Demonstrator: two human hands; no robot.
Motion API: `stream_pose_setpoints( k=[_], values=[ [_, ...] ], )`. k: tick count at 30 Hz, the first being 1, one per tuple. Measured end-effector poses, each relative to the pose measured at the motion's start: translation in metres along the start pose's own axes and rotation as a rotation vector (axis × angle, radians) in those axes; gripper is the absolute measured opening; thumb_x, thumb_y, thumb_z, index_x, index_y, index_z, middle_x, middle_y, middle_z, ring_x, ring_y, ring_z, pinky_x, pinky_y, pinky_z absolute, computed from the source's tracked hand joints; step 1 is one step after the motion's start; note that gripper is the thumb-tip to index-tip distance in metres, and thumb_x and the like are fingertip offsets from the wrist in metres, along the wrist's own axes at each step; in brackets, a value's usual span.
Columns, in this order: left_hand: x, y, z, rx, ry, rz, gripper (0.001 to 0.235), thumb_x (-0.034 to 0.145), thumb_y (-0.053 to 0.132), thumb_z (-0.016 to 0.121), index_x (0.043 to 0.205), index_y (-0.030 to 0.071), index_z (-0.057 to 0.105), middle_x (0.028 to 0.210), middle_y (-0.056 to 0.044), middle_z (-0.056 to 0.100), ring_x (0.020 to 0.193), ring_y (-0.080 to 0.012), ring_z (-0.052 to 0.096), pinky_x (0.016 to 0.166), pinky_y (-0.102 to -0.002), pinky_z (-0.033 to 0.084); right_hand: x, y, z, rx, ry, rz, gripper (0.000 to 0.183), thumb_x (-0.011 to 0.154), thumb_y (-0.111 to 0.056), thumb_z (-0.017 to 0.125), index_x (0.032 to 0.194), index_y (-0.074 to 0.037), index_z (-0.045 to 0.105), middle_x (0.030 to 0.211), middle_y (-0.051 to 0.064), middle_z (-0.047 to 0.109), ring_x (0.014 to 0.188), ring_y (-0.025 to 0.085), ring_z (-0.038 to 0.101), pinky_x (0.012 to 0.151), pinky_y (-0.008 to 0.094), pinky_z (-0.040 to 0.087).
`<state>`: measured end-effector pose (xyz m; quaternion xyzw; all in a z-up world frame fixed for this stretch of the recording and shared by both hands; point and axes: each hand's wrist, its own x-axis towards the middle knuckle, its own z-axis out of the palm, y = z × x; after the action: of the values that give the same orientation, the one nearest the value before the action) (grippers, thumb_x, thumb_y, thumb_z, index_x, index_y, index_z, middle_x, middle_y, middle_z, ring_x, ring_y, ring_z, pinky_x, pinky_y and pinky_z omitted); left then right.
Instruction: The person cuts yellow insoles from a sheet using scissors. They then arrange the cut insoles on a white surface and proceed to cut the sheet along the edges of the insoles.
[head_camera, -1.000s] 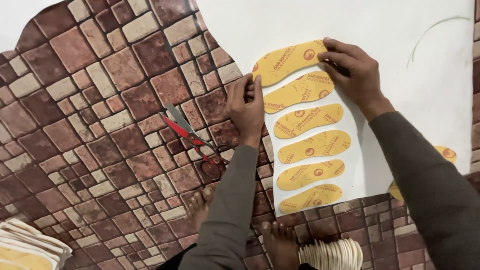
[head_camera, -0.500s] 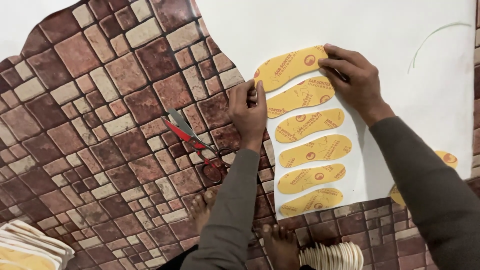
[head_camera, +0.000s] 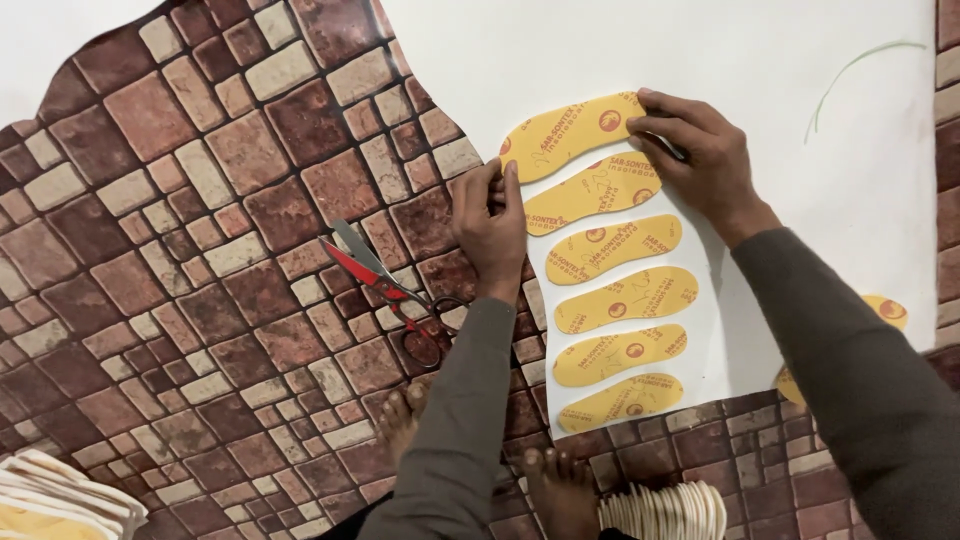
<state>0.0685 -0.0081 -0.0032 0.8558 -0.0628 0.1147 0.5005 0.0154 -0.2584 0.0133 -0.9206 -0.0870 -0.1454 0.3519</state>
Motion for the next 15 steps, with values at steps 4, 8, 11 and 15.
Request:
stream_pose_setpoints(
  k=[4,8,11,15],
  values=[
    [0.0016,0.0002,-0.0018,0.009,-0.002,0.008,0.012,0.096,0.009,0.074,0.106,0.003,0.069,0.097,-0.009,0.066,0.074,-0.0147,0.063,0.067,-0.028,0.061,-0.0001,-0.001,0.0022,-0.007,-0.002,0.018,0.025,0.1,0.004,0.081,0.124,0.007,0.073,0.135,0.026,0.068,0.122,0.036,0.069,0.103,0.044,0.061],
    [0.0034,0.0019,-0.0024,0.0,-0.013,0.01,0.011,0.097,0.008,0.073,0.105,0.003,0.068,0.097,-0.009,0.065,0.073,-0.0148,0.062,0.066,-0.027,0.06,0.0007,-0.0009,0.0016,-0.012,-0.003,0.021,0.024,0.102,0.002,0.08,0.124,0.007,0.072,0.134,0.026,0.068,0.122,0.037,0.069,0.101,0.045,0.061],
    [0.0021,0.0007,-0.0012,0.0,-0.018,0.021,0.011,0.098,0.009,0.072,0.105,0.002,0.068,0.098,-0.009,0.065,0.074,-0.0157,0.062,0.068,-0.028,0.06,0.0004,-0.0022,0.0001,-0.019,-0.015,0.033,0.023,0.103,-0.001,0.078,0.123,0.007,0.072,0.134,0.026,0.069,0.121,0.038,0.069,0.1,0.046,0.061],
    [0.0011,-0.0038,0.0008,0.011,-0.011,0.041,0.015,0.097,0.01,0.072,0.108,0.001,0.068,0.1,-0.012,0.067,0.088,-0.0221,0.067,0.077,-0.034,0.062,0.0031,-0.0082,-0.0016,0.004,-0.009,0.059,0.022,0.103,-0.001,0.077,0.123,0.009,0.072,0.133,0.026,0.068,0.121,0.038,0.068,0.1,0.046,0.061]
  ],
)
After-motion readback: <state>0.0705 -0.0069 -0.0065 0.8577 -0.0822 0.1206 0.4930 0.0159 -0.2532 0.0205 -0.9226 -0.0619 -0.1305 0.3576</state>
